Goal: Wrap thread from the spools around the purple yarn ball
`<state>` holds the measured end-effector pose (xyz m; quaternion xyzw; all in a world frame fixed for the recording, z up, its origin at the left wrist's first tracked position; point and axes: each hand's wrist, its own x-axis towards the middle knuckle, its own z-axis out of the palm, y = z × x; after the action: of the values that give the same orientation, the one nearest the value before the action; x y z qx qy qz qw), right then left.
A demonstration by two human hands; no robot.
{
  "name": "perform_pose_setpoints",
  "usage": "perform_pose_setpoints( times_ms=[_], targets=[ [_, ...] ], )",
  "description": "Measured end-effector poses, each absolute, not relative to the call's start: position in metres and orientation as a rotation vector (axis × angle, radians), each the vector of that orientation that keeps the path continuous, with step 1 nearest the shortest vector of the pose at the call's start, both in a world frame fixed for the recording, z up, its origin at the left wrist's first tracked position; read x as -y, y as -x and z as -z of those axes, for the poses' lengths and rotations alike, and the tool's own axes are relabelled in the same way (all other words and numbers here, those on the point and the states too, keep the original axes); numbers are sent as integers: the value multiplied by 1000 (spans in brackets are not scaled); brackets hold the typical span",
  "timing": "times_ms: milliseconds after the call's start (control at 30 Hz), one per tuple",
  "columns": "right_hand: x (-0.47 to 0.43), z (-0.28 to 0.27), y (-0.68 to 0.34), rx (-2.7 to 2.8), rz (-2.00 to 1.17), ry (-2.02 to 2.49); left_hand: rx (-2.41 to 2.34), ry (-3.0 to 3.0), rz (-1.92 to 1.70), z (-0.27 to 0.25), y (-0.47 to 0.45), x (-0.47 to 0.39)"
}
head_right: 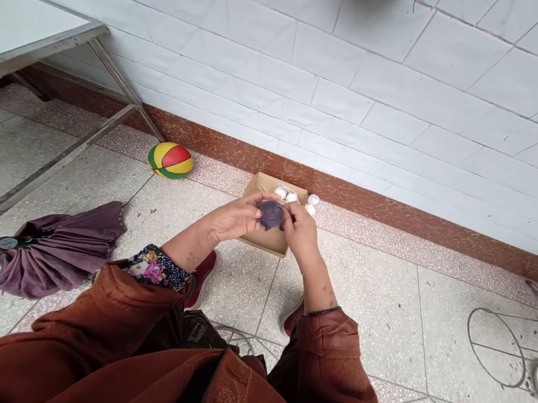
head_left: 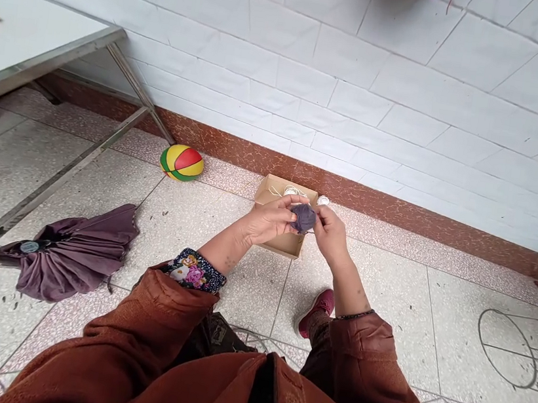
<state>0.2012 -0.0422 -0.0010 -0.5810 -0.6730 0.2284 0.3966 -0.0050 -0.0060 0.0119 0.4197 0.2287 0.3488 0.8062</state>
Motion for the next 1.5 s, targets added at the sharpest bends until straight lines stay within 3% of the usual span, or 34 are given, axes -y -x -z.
perform_pose_setpoints(
  times_ms=[233,500,767,1033,1300,1500],
  targets=[
    [56,6,-192,2044,-607,1320,-687,-721,-983,-9,8,-8],
    [55,-18,-204,1905,-536,1201,-852,-1057,-802,-10,2,3],
    [44,-6,-207,1676,-522,1348,-501,-833,-630,-4,-1,7],
    [49,8,-199,1862,-623,1335,-566,-653,-844,-1,3,-6],
    [58,-27,-207,1836,-769,1105,-794,-1092,-751,-1,5,-2],
    [48,-19,-206,1675,-735,1237,-495,-1083,-573,1,1,10]
  ],
)
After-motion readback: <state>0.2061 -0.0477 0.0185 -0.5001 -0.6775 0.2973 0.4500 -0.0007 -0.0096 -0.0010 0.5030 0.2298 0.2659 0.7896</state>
